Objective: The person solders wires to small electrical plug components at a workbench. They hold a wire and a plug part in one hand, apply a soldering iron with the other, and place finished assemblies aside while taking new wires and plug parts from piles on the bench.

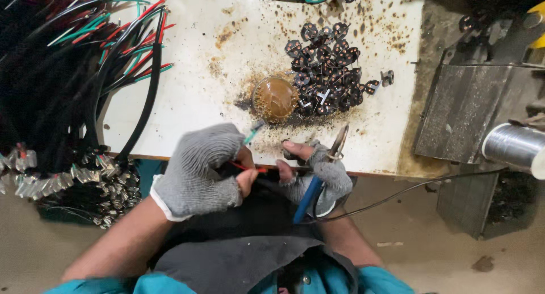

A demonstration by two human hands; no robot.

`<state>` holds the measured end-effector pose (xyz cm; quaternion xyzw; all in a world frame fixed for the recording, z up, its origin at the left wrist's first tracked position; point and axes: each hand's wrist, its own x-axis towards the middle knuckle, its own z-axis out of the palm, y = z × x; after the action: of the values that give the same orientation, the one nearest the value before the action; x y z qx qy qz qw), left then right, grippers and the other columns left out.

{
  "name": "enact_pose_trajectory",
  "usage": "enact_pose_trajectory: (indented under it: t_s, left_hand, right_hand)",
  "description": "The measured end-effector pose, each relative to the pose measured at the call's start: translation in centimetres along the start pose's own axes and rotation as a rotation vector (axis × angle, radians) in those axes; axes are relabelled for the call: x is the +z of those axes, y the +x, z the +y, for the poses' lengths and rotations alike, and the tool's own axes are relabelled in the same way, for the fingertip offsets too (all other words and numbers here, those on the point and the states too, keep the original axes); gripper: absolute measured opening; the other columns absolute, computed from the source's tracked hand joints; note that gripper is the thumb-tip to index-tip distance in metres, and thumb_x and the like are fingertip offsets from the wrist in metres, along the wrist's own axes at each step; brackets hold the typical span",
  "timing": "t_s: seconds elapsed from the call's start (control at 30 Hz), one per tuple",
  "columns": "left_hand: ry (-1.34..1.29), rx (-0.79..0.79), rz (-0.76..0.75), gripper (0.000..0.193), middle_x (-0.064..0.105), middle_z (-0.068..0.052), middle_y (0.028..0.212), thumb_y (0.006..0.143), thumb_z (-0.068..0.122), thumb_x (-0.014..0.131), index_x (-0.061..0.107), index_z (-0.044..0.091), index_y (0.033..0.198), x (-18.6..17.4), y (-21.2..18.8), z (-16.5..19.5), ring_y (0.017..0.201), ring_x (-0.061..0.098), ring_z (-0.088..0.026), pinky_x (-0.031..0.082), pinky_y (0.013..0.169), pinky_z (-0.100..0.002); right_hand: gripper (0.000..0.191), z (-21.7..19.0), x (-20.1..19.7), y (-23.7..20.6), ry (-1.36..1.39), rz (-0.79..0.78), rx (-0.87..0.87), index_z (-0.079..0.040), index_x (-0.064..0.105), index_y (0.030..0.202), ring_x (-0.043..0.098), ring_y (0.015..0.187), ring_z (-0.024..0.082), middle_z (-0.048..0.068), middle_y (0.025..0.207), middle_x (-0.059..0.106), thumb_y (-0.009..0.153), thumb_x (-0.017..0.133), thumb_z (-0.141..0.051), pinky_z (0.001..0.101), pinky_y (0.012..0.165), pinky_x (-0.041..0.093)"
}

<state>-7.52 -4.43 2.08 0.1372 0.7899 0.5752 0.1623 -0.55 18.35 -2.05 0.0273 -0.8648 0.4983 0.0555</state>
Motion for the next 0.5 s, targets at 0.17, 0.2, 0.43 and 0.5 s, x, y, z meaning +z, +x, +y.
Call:
enact_pose_trajectory:
  t_s: [0.17,0.2,0.43,0.5]
  left_hand:
    - [-0.505,-0.404,-0.262,0.011,0.062,0.0,0.068,0.079,0.013,0.077,0.067,0.007,0.077,2.3,-2.4,-1.9,0.065,0.056,-0.007,0.047,0.058,-0.026]
    - [-0.575,-0.437,-0.277,0.012,0.062,0.001,0.07,0.081,0.013,0.076,0.067,0.006,0.078,2.9,-2.6,-2.1,0.067,0.055,-0.007,0.046,0.059,-0.026]
    - [-0.145,0.036,-0.164,0.016,0.061,-0.011,0.1,0.075,0.013,0.074,0.066,0.007,0.087,1.9,-2.8,0.0,0.09,0.066,-0.024,0.052,0.078,-0.03]
    - [-0.237,0.041,-0.381,0.014,0.064,-0.008,0.094,0.078,0.014,0.075,0.065,0.01,0.086,1.0,-2.0,0.3,0.087,0.07,-0.026,0.055,0.078,-0.032]
  right_hand:
    - [0.044,2.4,0.5,-2.2,0.14,-0.163,0.02,-0.004,0.063,0.119,0.074,0.093,0.022,0.009,0.102,0.073,0.084,0.087,-0.012,0.0328,0.081,0.059]
    - [0.042,2.8,0.6,-2.5,0.168,-0.146,0.013,-0.005,0.062,0.119,0.074,0.094,0.022,0.008,0.103,0.072,0.085,0.087,-0.012,0.0329,0.082,0.059]
    - [0.031,1.1,0.2,-1.6,0.102,-0.032,-0.041,-0.012,0.061,0.111,0.075,0.092,0.02,0.008,0.099,0.074,0.09,0.083,-0.006,0.0318,0.079,0.06]
    - [0.027,0.0,0.0,-0.1,0.251,-0.012,-0.152,-0.012,0.059,0.112,0.075,0.096,0.018,0.006,0.1,0.075,0.097,0.08,-0.008,0.0309,0.084,0.061]
